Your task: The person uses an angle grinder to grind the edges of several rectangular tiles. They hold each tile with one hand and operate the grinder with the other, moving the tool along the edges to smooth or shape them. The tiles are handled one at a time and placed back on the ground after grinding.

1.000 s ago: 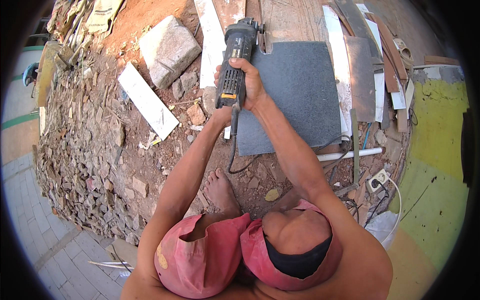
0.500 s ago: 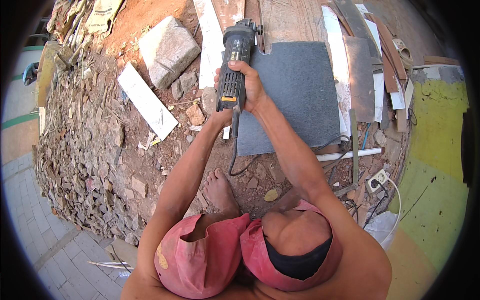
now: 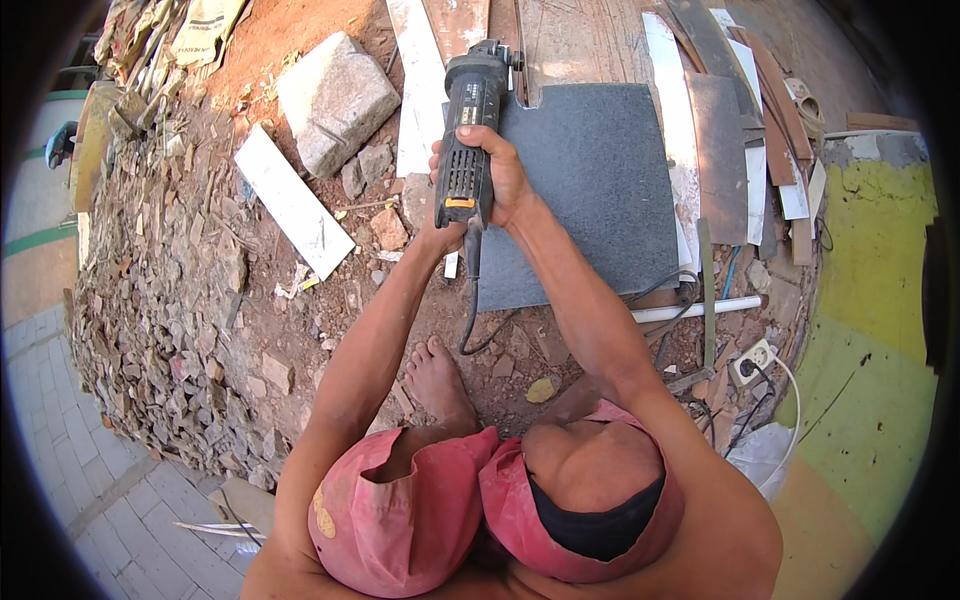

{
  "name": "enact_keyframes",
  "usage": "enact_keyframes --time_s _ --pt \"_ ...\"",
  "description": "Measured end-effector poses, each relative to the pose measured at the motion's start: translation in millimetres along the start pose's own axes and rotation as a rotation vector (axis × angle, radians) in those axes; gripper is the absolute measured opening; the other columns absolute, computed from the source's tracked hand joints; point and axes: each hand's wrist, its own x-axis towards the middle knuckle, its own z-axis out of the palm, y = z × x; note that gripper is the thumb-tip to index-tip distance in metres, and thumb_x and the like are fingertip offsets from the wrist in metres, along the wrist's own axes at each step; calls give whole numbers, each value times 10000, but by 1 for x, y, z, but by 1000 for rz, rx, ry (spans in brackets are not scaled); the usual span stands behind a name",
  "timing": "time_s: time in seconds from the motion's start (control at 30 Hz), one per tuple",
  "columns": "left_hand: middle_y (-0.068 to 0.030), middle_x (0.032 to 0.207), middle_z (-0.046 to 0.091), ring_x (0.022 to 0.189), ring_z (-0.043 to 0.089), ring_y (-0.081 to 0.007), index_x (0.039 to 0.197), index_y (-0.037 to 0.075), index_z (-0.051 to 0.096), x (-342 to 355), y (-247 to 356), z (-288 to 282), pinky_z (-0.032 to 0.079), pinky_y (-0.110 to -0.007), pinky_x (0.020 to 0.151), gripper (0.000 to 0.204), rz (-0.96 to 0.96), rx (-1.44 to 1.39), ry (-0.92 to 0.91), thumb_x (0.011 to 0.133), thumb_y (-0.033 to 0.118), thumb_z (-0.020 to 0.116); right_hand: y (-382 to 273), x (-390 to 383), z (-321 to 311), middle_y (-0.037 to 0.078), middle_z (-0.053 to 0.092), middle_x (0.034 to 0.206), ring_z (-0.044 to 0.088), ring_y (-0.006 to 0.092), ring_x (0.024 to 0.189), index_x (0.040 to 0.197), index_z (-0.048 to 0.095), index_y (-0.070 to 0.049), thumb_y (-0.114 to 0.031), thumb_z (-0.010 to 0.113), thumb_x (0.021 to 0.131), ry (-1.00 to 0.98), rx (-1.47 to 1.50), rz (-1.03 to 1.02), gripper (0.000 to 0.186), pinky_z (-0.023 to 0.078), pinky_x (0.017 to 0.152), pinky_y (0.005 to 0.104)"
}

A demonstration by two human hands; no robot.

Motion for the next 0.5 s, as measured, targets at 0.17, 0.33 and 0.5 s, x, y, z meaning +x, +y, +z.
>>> enact_keyframes --time_s 0.17,0.33,0.5 --pt "-52 1035 569 908 601 -125 1200 31 477 0 4 4 545 -268 765 288 -6 -24 1 940 111 571 0 -2 -2 161 642 850 677 197 703 1062 555 104 -332 629 812 -10 -4 -2 508 597 658 283" --pt "-53 1013 577 876 616 -124 1194 26 477 0 8 6 560 -261 735 280 -13 -40 5 940 103 564 1 -5 -7 164 638 849 681 200 710 1055 555 112 -323 635 810 -30 17 17 506 604 653 279" --pt "-53 991 586 844 632 -122 1189 21 476 1 10 8 575 -254 706 273 -26 -66 6 939 96 557 1 -9 -8 154 640 813 666 195 675 1020 569 84 -309 623 816 -15 17 20 446 580 633 299"
